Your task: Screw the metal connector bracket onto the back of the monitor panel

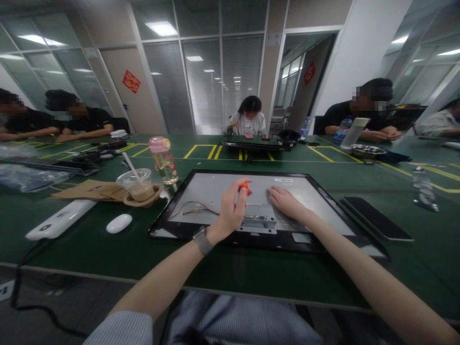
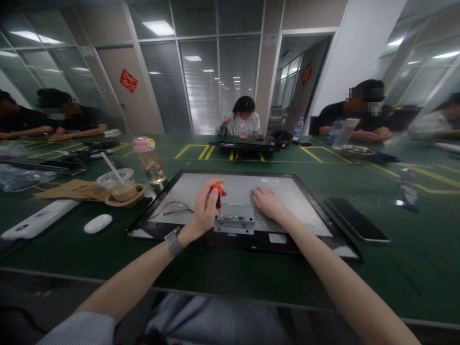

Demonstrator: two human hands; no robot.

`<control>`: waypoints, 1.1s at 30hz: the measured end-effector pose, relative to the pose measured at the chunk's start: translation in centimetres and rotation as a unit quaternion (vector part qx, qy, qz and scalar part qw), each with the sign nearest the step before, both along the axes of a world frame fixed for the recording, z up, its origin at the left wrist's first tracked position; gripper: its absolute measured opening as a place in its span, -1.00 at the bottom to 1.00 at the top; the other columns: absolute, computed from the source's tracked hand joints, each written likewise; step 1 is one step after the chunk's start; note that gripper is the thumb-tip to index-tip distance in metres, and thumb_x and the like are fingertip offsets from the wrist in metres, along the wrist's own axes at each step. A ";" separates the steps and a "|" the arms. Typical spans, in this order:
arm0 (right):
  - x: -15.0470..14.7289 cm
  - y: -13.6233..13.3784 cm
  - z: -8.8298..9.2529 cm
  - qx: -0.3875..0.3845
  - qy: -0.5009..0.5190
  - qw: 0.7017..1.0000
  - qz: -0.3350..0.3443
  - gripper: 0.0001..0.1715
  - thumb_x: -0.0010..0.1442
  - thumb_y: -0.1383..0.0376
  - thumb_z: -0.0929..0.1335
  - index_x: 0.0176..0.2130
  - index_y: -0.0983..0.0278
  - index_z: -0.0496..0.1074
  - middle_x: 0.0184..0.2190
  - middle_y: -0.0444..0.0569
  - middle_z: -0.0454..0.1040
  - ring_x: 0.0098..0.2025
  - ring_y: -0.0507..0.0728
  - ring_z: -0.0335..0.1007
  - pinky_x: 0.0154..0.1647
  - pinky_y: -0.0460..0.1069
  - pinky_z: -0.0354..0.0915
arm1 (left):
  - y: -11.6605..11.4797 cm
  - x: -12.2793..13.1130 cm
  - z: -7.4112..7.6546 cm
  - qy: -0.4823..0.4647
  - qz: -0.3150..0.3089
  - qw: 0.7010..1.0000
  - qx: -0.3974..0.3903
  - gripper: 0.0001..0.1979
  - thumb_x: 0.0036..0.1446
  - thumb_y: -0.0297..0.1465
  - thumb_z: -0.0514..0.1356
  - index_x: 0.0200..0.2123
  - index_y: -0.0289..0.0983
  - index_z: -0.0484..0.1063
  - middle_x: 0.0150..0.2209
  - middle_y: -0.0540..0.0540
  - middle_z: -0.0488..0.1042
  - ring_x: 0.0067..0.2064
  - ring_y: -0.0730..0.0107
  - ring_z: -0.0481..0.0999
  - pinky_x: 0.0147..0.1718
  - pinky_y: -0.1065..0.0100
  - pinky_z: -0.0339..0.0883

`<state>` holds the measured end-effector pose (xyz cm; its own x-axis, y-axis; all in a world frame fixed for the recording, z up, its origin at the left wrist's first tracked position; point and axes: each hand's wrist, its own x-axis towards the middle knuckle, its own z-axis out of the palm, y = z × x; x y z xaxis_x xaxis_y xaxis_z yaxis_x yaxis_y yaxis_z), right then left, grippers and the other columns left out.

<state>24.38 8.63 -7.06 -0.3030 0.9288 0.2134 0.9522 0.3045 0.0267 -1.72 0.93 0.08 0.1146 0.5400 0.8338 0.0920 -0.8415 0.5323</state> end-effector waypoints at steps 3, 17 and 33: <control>0.0 0.0 0.0 0.000 -0.003 1.000 0.000 -0.45 0.50 0.31 0.15 0.34 0.37 0.39 0.37 0.33 0.40 0.36 0.38 0.38 0.37 0.28 0.27 | 0.0 0.0 0.0 -0.001 -0.003 1.000 0.003 -0.68 0.56 -0.23 -0.03 0.05 -0.25 0.45 -0.29 -0.08 0.55 -0.36 0.41 0.48 -0.32 0.37 0.41; 0.1 -0.1 0.0 0.005 -0.006 1.000 0.000 -0.44 0.50 0.31 0.16 0.35 0.37 0.39 0.35 0.31 0.42 0.35 0.39 0.40 0.36 0.26 0.28 | 0.0 -0.1 0.1 0.003 0.004 1.000 0.004 -0.68 0.56 -0.22 -0.03 0.04 -0.24 0.45 -0.30 -0.06 0.54 -0.44 0.46 0.42 -0.43 0.42 0.34; 0.1 0.0 -0.2 0.010 0.000 1.000 0.001 -0.44 0.49 0.31 0.15 0.35 0.35 0.39 0.35 0.30 0.42 0.35 0.38 0.39 0.36 0.27 0.28 | 0.0 -0.1 0.0 0.003 -0.003 1.000 -0.003 -0.68 0.56 -0.19 -0.03 0.04 -0.23 0.44 -0.30 -0.07 0.54 -0.38 0.41 0.48 -0.35 0.37 0.40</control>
<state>24.45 8.61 -7.26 -0.3052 0.9237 0.2317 0.9515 0.3059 0.0338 -1.82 0.92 0.12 0.1224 0.5435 0.8304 0.0900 -0.8394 0.5361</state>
